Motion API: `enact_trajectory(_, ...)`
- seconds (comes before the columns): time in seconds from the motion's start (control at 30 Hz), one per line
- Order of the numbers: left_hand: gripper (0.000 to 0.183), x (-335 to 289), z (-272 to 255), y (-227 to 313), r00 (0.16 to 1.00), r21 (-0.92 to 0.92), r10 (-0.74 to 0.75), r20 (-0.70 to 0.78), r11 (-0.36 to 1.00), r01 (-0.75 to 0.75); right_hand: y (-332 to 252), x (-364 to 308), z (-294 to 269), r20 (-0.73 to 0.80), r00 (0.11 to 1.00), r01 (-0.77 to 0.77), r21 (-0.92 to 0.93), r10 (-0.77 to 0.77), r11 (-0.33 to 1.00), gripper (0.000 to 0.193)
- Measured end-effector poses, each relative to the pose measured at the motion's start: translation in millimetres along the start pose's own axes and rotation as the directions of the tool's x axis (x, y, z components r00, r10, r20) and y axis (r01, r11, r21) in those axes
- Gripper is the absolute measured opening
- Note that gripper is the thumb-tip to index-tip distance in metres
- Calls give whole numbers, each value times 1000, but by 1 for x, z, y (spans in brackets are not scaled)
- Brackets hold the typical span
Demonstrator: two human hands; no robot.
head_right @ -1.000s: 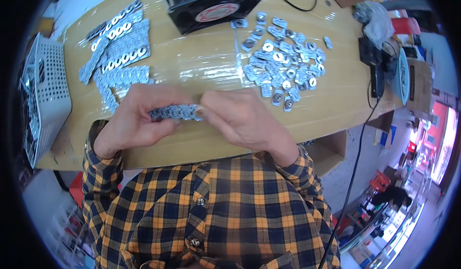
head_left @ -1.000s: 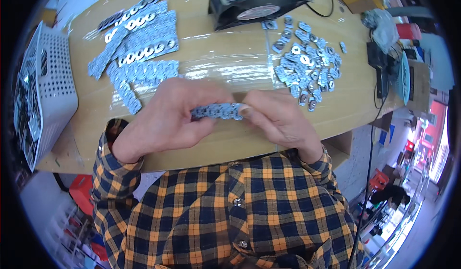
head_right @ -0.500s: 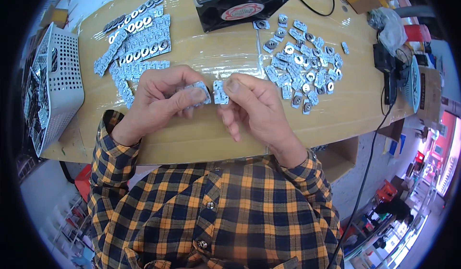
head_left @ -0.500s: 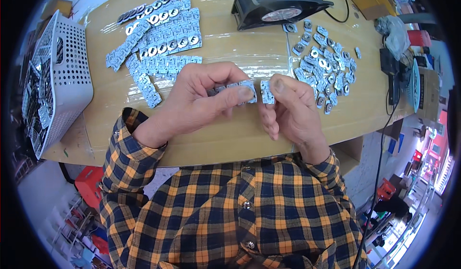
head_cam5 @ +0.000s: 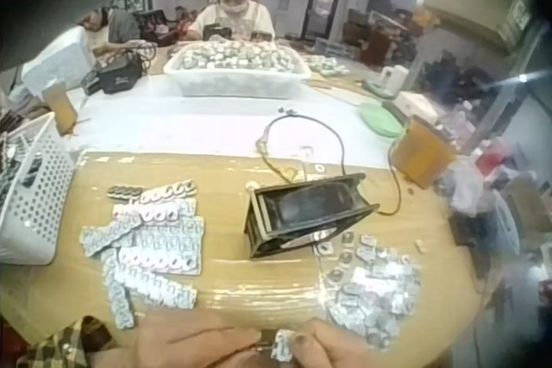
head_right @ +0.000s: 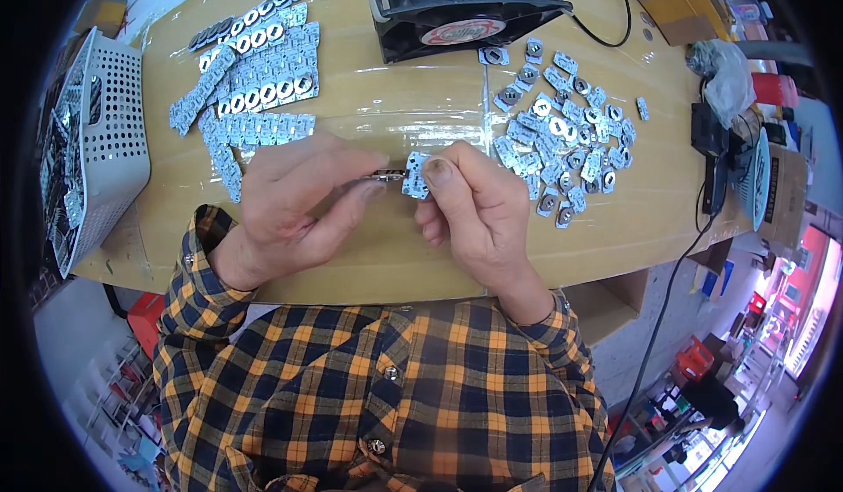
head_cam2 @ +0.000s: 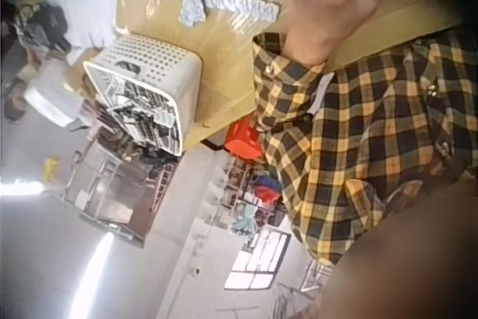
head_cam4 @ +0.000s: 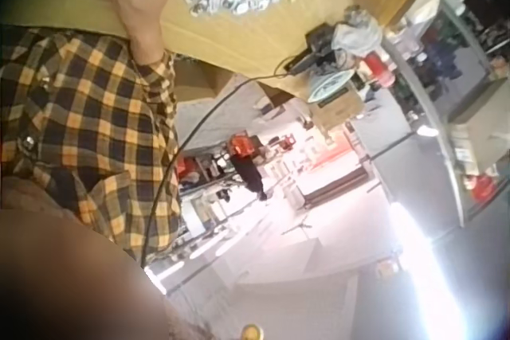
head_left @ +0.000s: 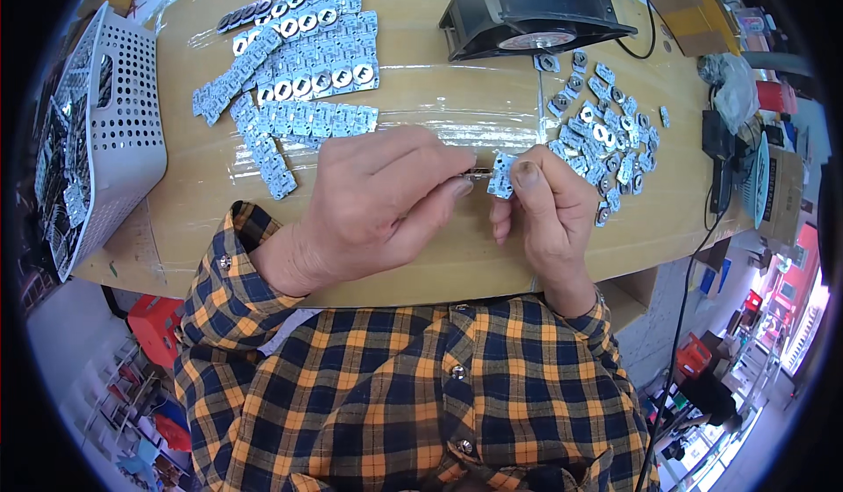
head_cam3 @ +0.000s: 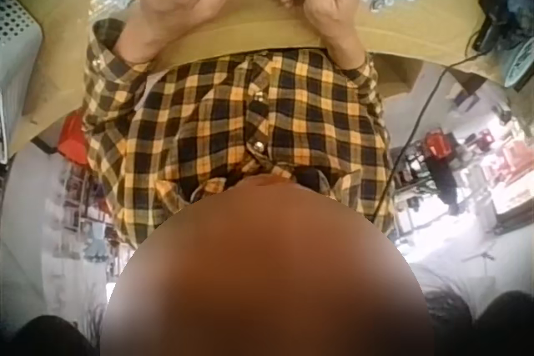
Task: Handling and separating small LED modules from a larger strip on a workbench.
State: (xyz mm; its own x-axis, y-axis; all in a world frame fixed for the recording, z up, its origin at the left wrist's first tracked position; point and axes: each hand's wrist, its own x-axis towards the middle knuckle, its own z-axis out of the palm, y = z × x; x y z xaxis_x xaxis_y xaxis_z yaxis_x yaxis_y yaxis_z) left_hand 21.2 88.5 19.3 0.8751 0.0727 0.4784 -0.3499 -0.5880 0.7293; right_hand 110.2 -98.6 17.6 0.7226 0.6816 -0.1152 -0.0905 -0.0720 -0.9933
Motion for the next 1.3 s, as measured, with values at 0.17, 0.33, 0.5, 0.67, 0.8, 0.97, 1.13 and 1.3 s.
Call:
enact_trajectory(0.17, 24, -4, 7, -6, 995, 40, 62, -74, 997, -59, -3, 1, 2, 18, 1000, -9, -89, 11, 996, 30)
enact_trajectory(0.33, 23, -7, 10, -6, 996, 80, 35, -82, 996, -28, -2, 2, 3, 8, 999, -43, -101, 44, 994, 34)
enact_trajectory(0.5, 23, -6, 8, -7, 997, 62, 11, -75, 998, -6, 0, 2, 3, -14, 999, -50, -41, 50, 998, 35)
enact_trajectory(0.67, 21, -6, 7, -5, 997, 28, -9, -78, 1000, 11, 1, 3, 4, -17, 998, -60, -18, 60, 998, 32)
enact_trajectory(0.8, 20, -3, 9, -8, 996, 23, -22, -89, 999, 24, 0, 3, 3, -21, 999, -40, -49, 39, 998, 34)
enact_trajectory(0.97, 19, -2, 6, -9, 995, 43, -35, -99, 998, 39, -2, 13, -1, 23, 988, -154, 41, 153, 987, 33)
enact_trajectory(1.13, 18, -4, 5, -13, 990, 56, -89, -112, 994, 96, -7, 25, 5, 61, 962, -270, 37, 267, 962, 32)
enact_trajectory(1.3, 20, -3, 4, -15, 993, 60, -38, -111, 997, 45, -6, 24, 5, 72, 974, -216, 35, 213, 976, 32)
